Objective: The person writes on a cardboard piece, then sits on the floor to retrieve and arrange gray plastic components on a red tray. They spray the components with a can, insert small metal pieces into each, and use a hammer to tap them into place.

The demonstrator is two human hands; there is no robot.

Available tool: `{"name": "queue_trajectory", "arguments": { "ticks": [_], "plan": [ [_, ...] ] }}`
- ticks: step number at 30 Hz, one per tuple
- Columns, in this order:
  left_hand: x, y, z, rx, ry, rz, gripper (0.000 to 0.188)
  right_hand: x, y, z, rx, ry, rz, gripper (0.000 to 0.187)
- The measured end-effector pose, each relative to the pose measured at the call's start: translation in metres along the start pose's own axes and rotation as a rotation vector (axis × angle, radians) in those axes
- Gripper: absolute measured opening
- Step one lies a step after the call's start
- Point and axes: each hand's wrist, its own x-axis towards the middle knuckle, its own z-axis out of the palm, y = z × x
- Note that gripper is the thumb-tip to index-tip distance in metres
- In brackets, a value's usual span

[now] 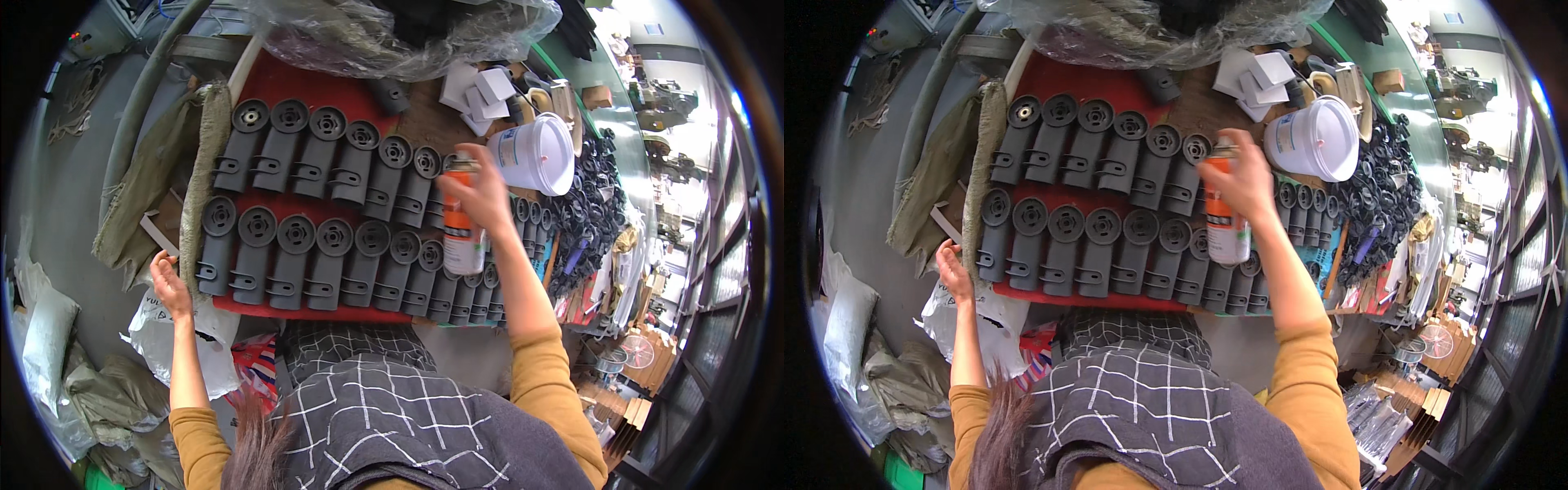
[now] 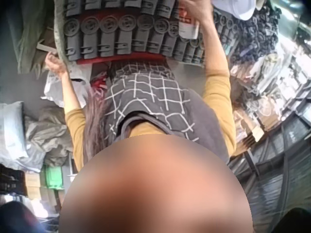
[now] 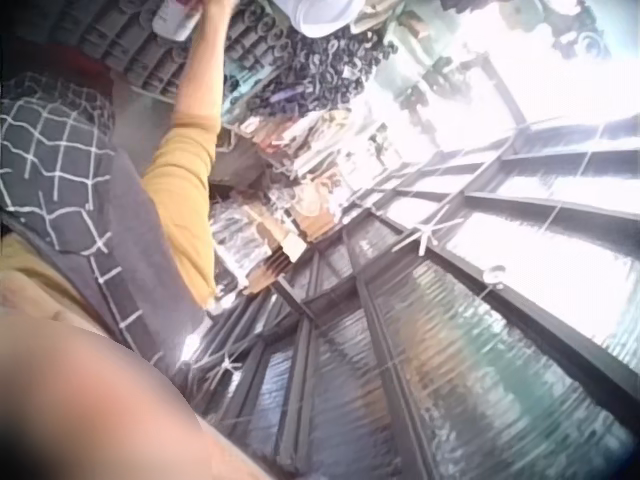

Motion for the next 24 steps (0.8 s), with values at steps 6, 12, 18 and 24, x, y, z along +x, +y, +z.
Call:
{"name": "queue_trajectory", "arguments": {
  "ticks": [6, 12, 18, 24],
  "plan": [
    [0.002, -0.010, 0.002, 0.050, 0.039, -0.007, 0.046, -0.065, 0.052, -0.027, 0.836, 0.320, -0.221, 0.043],
    [0.005, -0.012, 0.002, 0.092, 0.072, -0.021, 0.042, -0.001, 0.061, 0.045, -0.053, 0.096, -0.155, 0.066],
    [0.003, -0.010, 0.000, 0.133, 0.113, -0.004, 0.042, 0.035, 0.054, 0.043, -0.293, -0.105, 0.045, 0.061],
    [0.005, -0.009, 0.000, 0.178, 0.104, -0.008, 0.044, 0.031, 0.087, 0.026, -0.275, 0.039, 0.059, 0.063]
  ]
}}
